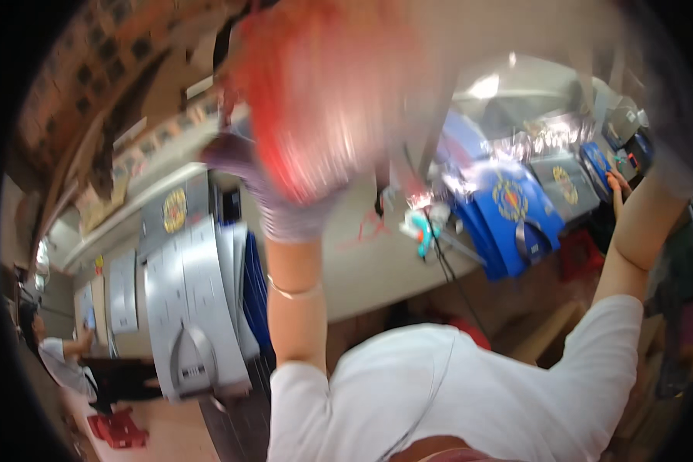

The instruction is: The person places a grey shirt into a clear plastic bag, inserts a purple paper insert, and seals the bag. This process is repeated for multiple shirts in a continuous assembly line fashion.

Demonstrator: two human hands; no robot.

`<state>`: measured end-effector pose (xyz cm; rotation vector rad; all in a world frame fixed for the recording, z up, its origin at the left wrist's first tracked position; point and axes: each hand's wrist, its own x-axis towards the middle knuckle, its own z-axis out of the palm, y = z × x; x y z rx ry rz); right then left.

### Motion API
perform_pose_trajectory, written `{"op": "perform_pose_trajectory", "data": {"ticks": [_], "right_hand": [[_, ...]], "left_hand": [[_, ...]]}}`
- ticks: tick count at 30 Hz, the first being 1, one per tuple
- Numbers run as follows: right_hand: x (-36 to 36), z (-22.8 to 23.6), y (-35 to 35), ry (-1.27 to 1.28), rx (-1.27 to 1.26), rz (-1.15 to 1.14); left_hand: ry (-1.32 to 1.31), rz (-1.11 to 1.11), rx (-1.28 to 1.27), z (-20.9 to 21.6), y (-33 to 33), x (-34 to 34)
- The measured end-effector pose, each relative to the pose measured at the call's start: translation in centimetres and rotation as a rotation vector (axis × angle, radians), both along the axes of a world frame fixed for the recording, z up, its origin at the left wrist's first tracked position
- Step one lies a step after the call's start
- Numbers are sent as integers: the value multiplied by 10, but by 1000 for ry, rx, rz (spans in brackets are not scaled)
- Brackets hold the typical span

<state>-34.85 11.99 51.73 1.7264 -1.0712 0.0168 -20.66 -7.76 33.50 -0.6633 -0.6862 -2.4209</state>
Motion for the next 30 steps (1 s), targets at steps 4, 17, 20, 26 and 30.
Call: {"op": "perform_pose_trajectory", "data": {"ticks": [4,17,20,26,30], "right_hand": [[48,-95,-25,83,414,264],[142,-433,-211,-168,1676,-582],[158,-499,-244,-597,1661,-820],[170,-566,-194,-1208,963,-874],[173,-589,-172,-1125,1032,-799]], "left_hand": [[-461,403,-43,-68,-1,108],[-969,454,151,-417,-12,149],[-1121,496,352,-506,-9,147],[-940,300,751,-519,-4,163],[-944,279,609,-497,-4,165]]}}
